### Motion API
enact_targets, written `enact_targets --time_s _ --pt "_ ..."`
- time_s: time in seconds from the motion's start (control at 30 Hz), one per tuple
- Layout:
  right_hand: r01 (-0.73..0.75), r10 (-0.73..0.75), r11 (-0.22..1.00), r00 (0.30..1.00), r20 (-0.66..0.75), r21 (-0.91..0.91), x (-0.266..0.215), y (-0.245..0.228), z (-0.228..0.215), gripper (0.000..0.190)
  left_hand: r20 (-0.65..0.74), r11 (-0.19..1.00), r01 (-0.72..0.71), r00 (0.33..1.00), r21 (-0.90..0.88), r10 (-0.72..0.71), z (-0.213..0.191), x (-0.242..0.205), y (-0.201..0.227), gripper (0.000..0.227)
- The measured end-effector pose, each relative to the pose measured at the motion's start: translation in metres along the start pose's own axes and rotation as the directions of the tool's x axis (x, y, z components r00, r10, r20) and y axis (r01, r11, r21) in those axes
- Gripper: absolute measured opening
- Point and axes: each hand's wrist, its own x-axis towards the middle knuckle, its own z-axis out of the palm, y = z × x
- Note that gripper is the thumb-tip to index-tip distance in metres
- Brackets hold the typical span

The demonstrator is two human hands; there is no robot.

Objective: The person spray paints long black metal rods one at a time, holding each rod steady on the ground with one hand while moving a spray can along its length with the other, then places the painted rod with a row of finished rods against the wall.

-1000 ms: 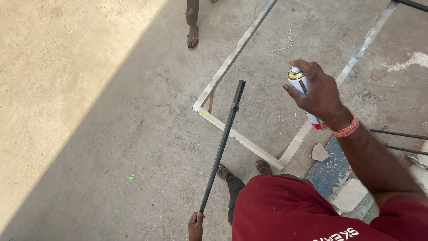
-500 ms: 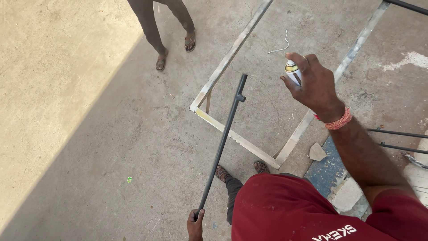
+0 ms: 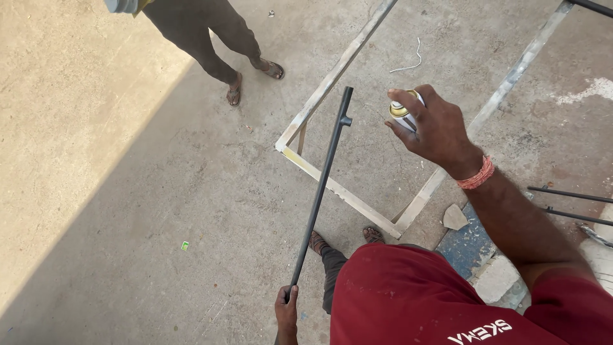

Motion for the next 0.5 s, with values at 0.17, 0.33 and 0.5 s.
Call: enact_targets --time_s 0.17,0.33,0.5 --pt "-0.085 0.084 0.996 0.994 -0.067 -0.018 0.009 0.017 0.000 0.068 -0.047 0.998 0.057 0.997 0.027 -0.056 0.010 -0.007 0.005 0.027" --pt "-0.048 0.059 0.991 0.995 0.085 -0.127 0.007 0.015 0.005 0.062 -0.053 0.997 0.068 0.996 0.021 -0.067 0.014 -0.009 0.007 0.029" --pt "0.050 -0.030 0.997 0.959 0.282 -0.062 -0.016 0.003 -0.001 0.060 -0.028 0.999 0.048 0.998 -0.005 -0.048 0.013 -0.006 0.008 0.027"
